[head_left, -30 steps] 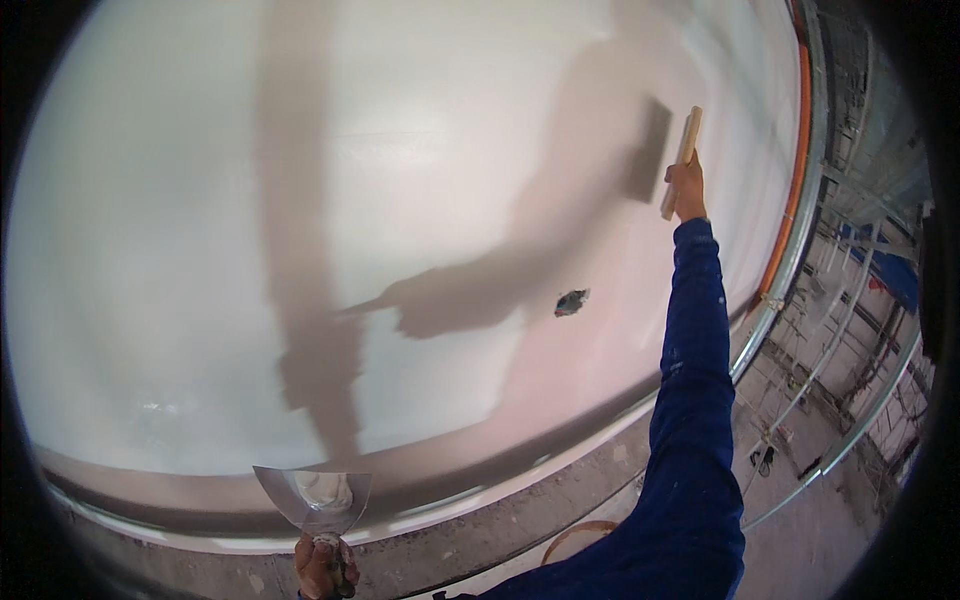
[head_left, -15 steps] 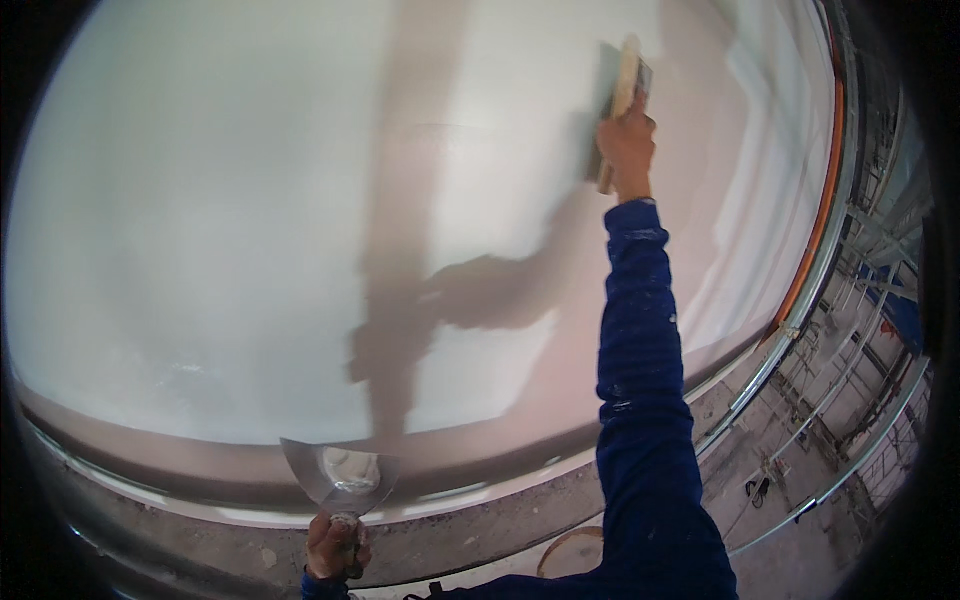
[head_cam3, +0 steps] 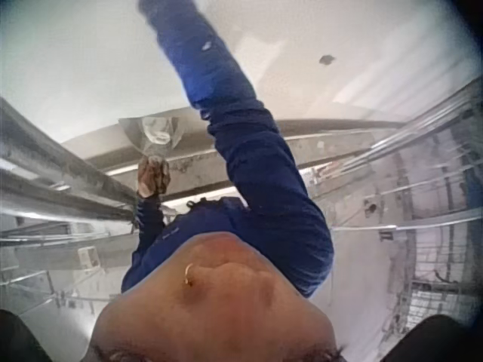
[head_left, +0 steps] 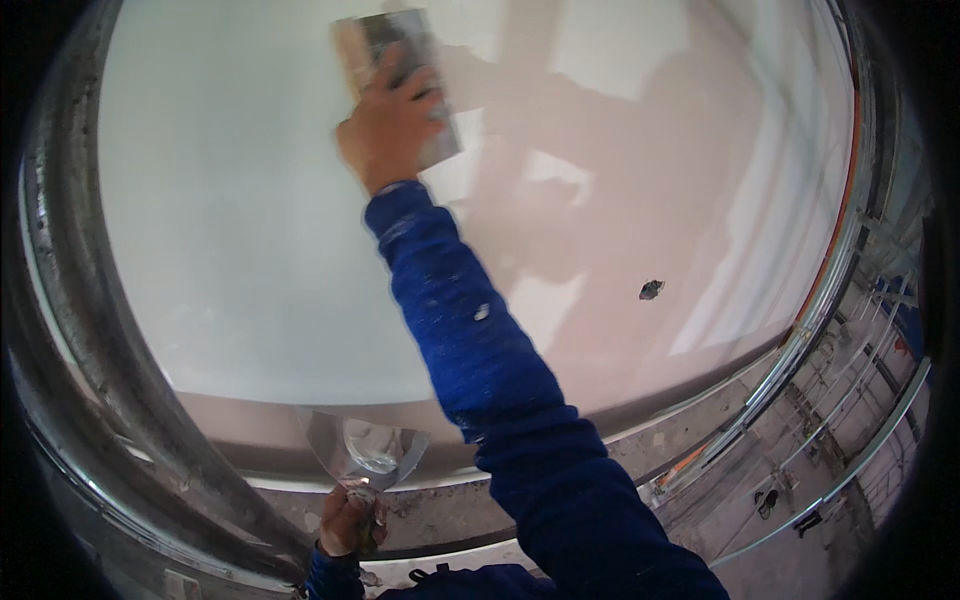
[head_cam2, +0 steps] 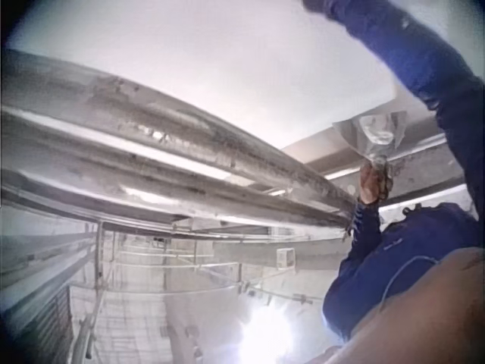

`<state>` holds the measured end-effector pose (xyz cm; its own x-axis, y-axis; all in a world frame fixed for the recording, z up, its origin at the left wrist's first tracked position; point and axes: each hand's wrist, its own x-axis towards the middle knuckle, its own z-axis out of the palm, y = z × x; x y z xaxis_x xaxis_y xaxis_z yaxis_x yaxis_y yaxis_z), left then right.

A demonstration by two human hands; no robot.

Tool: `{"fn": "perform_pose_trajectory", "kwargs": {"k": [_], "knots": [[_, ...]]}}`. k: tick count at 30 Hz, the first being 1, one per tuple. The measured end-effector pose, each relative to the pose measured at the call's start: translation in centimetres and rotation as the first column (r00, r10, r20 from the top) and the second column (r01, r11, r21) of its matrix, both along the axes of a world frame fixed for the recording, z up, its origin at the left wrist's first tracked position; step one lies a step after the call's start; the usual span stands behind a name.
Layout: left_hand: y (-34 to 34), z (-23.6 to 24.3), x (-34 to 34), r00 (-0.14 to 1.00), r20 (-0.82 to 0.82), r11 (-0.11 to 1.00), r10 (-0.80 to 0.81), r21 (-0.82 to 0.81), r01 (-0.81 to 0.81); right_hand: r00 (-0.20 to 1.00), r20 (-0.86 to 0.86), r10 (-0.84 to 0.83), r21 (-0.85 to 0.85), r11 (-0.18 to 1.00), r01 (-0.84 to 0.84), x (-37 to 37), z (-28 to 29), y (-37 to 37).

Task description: The person applies plaster to a curved ceiling surface using a trowel and a hawk. They repeatedly scoop plaster from the hawk and spread it onto the ceiling, smoothing the material with the trowel. The person works on a specific section of the ceiling, occasionally repositioning their stance to reach different areas.

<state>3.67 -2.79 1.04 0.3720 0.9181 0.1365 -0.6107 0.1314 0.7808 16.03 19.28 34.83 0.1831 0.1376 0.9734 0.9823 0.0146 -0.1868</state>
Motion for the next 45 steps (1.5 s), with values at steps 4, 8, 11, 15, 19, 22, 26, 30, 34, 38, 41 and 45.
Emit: {"fn": "perform_pose_trajectory", "kwargs": {"k": [4, 8, 11, 15, 19, 22, 26, 30, 34, 38, 41, 45], "knots": [[-0.2, -1.3, 0.8, 0.995, -0.060, 0.993, 0.080, 0.095, -0.074, 0.910, 0.042, 0.413, -0.221, 0.892, -0.395, -1.5, -4.2, -3.0], [-1.0, 0.2, 1.2, 0.992, -0.013, 0.989, 0.122, -0.085, -0.123, 0.189, -0.121, 0.974, -0.169, 0.167, -0.971, 4.4, -7.5, -4.5], [-1.6, 2.6, 1.1, 0.974, -0.194, 0.990, 0.117, -0.056, -0.130, -0.037, -0.676, 0.736, 0.123, 0.063, -0.990, 9.0, -11.7, -10.6], [-0.2, 3.0, 3.7, 0.985, -0.158, 0.984, 0.065, 0.177, -0.036, -0.458, -0.548, 0.700, 0.415, -0.247, -0.875, 15.6, -17.5, -13.9], [0.7, 3.5, 6.6, 0.986, -0.165, 0.970, 0.037, 0.242, 0.004, -0.441, -0.623, 0.646, 0.486, -0.123, -0.865, 18.4, -21.6, -17.5], [0.8, 3.8, 8.1, 0.979, -0.189, 0.964, -0.073, 0.239, 0.118, -0.122, -0.600, 0.790, 0.105, -0.073, -0.992, 20.4, -23.2, -19.1], [0.6, 4.1, 11.5, 0.936, -0.282, 0.940, -0.212, 0.202, 0.274, 0.255, -0.495, 0.831, -0.398, 0.044, -0.916, 25.6, -24.7, -20.4], [1.2, 2.9, 15.0, 0.950, -0.250, 0.974, -0.187, 0.083, 0.213, 0.418, -0.828, 0.374, -0.369, 0.198, -0.908, 35.1, -27.5, -24.5], [0.4, 2.6, 16.2, 0.986, -0.144, 0.995, -0.089, 0.019, 0.093, 0.650, -0.755, 0.085, -0.316, 0.821, -0.475, 43.5, -22.8, -27.2], [0.4, -0.5, 17.5, 0.991, -0.043, 0.991, -0.129, -0.028, 0.128, 0.754, -0.555, 0.350, -0.087, 0.877, -0.472, 51.4, -11.8, -27.1], [1.7, -1.2, 17.9, 0.980, 0.014, 0.977, -0.197, -0.085, 0.198, 0.921, -0.370, 0.124, 0.007, 0.991, -0.131, 60.4, -5.3, -23.1], [1.4, -1.5, 17.8, 0.983, -0.054, 0.975, -0.175, -0.151, 0.165, 0.941, -0.312, -0.132, -0.024, 0.991, 0.131, 62.7, 1.2, -17.3]]}}
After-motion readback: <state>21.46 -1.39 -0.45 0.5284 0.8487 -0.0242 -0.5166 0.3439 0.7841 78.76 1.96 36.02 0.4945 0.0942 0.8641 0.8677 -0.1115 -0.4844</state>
